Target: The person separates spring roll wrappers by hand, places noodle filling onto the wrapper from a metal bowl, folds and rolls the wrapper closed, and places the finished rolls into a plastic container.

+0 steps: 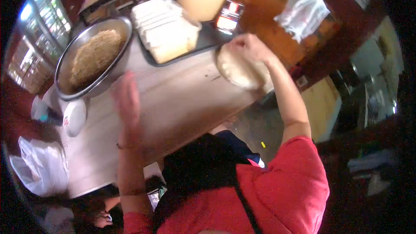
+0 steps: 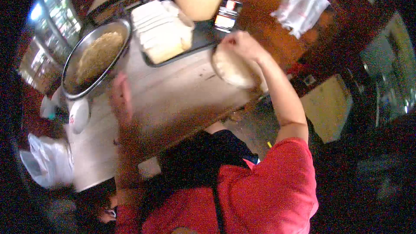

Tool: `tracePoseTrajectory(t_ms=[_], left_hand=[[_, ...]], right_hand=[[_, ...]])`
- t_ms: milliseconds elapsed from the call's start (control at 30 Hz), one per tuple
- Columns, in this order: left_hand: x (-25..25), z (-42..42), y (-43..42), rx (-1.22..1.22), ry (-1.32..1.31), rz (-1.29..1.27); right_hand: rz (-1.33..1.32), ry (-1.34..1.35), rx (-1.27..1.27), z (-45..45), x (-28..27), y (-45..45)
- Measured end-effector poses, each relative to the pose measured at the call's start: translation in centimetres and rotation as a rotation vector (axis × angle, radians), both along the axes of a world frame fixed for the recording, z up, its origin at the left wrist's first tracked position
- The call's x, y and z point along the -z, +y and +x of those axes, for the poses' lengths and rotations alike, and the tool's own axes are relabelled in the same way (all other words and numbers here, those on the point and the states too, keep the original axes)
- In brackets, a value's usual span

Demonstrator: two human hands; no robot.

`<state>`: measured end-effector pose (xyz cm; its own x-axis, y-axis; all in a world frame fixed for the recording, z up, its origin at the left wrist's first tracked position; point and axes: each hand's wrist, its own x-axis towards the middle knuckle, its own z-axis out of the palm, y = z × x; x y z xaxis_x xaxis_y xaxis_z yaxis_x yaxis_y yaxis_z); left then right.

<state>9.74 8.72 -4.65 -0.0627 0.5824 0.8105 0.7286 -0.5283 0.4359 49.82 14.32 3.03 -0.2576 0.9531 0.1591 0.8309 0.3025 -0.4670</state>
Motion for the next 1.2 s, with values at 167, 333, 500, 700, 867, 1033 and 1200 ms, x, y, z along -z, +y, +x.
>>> tracePoseTrajectory(t_ms=[167, 333, 500, 700, 867, 1033, 1200], left_hand=[[-4.7, 1.4, -6.4, -0.102, -0.122, 0.249], [-5.8, 1.6, -9.3, -0.068, -0.066, 0.303], [-6.8, 2.4, -11.4, -0.015, -0.024, 0.335], [-8.8, 3.5, -14.6, 0.178, -0.021, 0.377], [-11.1, 4.0, -19.7, 0.639, -0.084, 0.364], [-14.0, 5.8, -25.2, 1.345, -0.315, 0.205], [-15.8, 6.6, -29.7, 1.624, -0.443, 0.085]], right_hand=[[0.066, 0.153, 0.021, 3.5, 5.7, -7.5], [0.452, 0.156, 0.041, 4.1, 10.0, -7.2], [0.430, 0.105, 0.057, 4.0, 9.2, -7.8], [0.460, -0.077, -0.067, 4.0, 7.8, -9.9], [0.470, -0.060, -0.053, 3.9, 8.6, -9.8], [0.504, -0.022, 0.053, 3.4, 9.8, -10.2], [0.742, -0.026, 0.057, 2.9, 12.2, -10.1]])
